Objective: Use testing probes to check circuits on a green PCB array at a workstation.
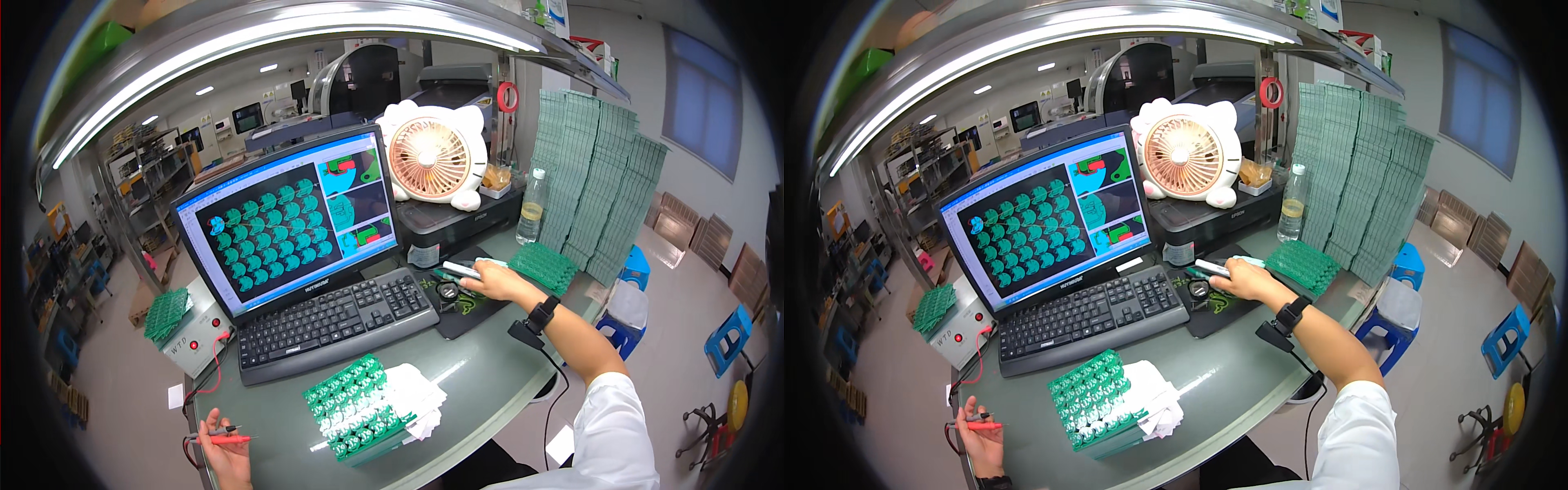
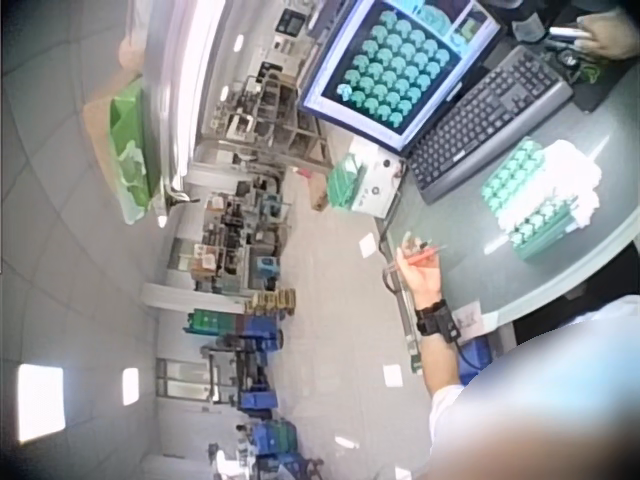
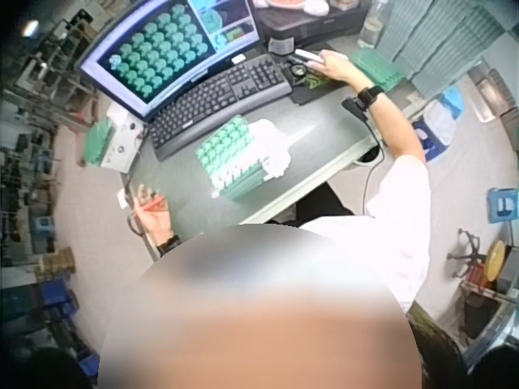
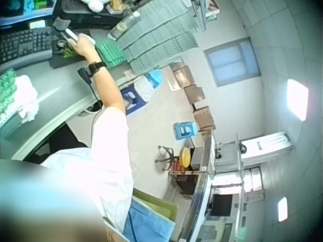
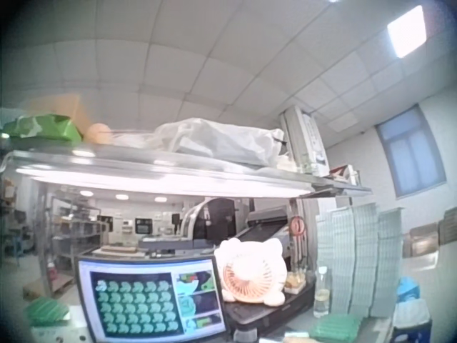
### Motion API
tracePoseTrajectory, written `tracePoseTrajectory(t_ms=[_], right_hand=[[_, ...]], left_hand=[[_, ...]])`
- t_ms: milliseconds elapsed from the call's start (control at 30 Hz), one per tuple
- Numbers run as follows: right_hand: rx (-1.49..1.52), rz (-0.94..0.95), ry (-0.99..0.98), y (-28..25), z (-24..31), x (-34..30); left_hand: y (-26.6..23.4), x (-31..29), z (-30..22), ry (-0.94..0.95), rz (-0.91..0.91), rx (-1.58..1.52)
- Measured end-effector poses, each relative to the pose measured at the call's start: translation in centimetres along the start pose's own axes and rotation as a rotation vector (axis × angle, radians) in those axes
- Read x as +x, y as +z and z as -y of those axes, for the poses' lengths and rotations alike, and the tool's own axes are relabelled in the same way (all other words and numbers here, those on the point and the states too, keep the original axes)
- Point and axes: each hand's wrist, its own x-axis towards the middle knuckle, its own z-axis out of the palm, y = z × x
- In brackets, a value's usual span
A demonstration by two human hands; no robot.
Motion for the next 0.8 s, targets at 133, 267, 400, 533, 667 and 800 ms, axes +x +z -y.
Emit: tracePoseTrajectory(t_ms=[133, 267, 400, 533, 667, 800], right_hand=[[-0.059, -0.244, 0.042, -1.6, -0.4, 0.7], [-0.038, -0.535, -0.25, -3.3, -1.1, 5.5], [-0.067, -0.643, -0.234, -2.9, -0.5, 11.1], [-0.291, -0.707, -0.222, -2.2, 0.7, 14.0], [-0.697, -0.88, -0.346, -1.8, 1.0, 15.0], [-0.728, -0.831, -0.338, -1.6, 0.4, 15.5]], left_hand=[[-0.2, 0.2, 0.1, -0.027, 0.025, 0.026], [-0.3, 0.4, 0.2, -0.033, 0.015, 0.049], [-0.7, 0.7, -0.1, -0.031, -0.044, 0.041], [-1.4, 1.2, -0.3, -0.039, -0.035, -0.001], [-1.8, 1.6, 0.0, -0.06, -0.013, 0.017], [-1.6, 1.0, -0.4, -0.054, 0.002, 0.021]])
